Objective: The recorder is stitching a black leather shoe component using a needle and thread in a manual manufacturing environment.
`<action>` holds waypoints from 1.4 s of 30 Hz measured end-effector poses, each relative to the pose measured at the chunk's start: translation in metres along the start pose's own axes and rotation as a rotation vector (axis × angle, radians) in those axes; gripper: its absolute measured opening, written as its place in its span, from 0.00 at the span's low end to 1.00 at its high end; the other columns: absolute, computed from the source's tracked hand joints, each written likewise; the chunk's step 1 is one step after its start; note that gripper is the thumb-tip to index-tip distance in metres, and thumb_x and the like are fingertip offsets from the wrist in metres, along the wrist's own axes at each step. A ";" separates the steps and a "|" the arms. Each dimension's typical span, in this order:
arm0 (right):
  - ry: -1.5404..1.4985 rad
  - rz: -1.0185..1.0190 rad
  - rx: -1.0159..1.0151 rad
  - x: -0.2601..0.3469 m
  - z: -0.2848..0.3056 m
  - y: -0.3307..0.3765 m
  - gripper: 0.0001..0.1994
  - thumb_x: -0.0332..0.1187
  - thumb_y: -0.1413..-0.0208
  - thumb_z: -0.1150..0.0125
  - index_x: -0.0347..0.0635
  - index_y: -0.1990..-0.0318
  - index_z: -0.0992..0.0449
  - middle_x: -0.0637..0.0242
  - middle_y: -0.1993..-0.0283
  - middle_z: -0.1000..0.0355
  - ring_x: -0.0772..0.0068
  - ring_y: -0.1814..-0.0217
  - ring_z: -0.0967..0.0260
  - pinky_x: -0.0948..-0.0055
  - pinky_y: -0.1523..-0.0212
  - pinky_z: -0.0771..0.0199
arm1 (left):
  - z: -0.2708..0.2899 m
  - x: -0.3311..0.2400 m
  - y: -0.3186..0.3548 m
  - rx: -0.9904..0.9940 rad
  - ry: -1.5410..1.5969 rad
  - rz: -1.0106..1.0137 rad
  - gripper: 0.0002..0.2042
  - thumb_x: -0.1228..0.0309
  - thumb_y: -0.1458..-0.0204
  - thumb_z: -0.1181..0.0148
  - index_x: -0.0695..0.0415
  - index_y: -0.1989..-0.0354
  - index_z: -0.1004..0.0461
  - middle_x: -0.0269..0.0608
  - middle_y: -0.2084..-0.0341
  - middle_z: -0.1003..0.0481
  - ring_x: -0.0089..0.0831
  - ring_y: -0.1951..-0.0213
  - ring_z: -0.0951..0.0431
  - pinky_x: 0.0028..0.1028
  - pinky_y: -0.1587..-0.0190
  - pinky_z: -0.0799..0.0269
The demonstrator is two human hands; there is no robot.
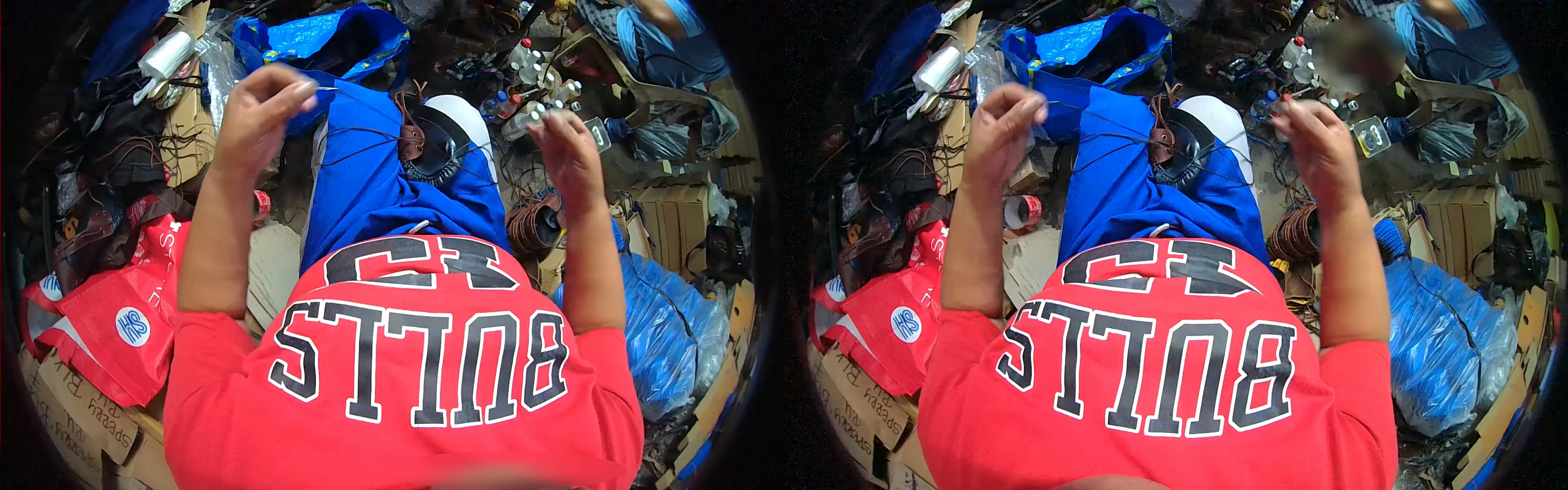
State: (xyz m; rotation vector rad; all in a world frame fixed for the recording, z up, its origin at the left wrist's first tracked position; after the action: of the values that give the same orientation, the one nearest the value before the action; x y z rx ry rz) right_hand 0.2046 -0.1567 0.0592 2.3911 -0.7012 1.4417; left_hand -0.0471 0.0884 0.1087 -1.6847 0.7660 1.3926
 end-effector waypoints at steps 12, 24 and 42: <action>1.203 -0.300 0.122 -0.033 0.000 0.061 0.10 0.31 0.46 0.43 0.41 0.57 0.23 0.68 0.64 0.26 0.80 0.62 0.32 0.79 0.58 0.33 | -0.025 0.003 0.024 0.377 -1.181 -0.118 0.09 0.80 0.63 0.37 0.61 0.70 0.24 0.42 0.75 0.27 0.34 0.69 0.25 0.28 0.67 0.31; 1.934 -0.712 -0.781 0.181 0.355 0.261 0.16 0.33 0.47 0.50 0.42 0.52 0.26 0.55 0.56 0.26 0.61 0.52 0.29 0.70 0.51 0.33 | 0.435 -0.148 0.074 -0.616 -2.073 0.666 0.17 0.56 0.53 0.43 0.52 0.58 0.24 0.48 0.61 0.25 0.42 0.55 0.25 0.36 0.54 0.33; 1.091 -0.042 0.284 -0.049 -0.054 -0.008 0.06 0.21 0.57 0.38 0.39 0.69 0.21 0.67 0.68 0.27 0.76 0.64 0.30 0.78 0.61 0.31 | -0.158 0.120 -0.034 0.713 -0.418 0.294 0.10 0.70 0.53 0.37 0.61 0.64 0.25 0.36 0.70 0.29 0.19 0.72 0.29 0.20 0.72 0.30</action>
State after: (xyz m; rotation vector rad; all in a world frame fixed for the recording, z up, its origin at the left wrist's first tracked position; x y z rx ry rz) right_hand 0.1491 -0.1119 0.0417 1.3381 -0.1547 2.5359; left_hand 0.0847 -0.0275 0.0100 -0.7264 1.1191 1.3716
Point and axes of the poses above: each hand's wrist, its own y-axis away from the middle knuckle, its own z-axis out of the back of the hand, x = y × z, the point moved 10 cm from there along -y, towards the middle knuckle
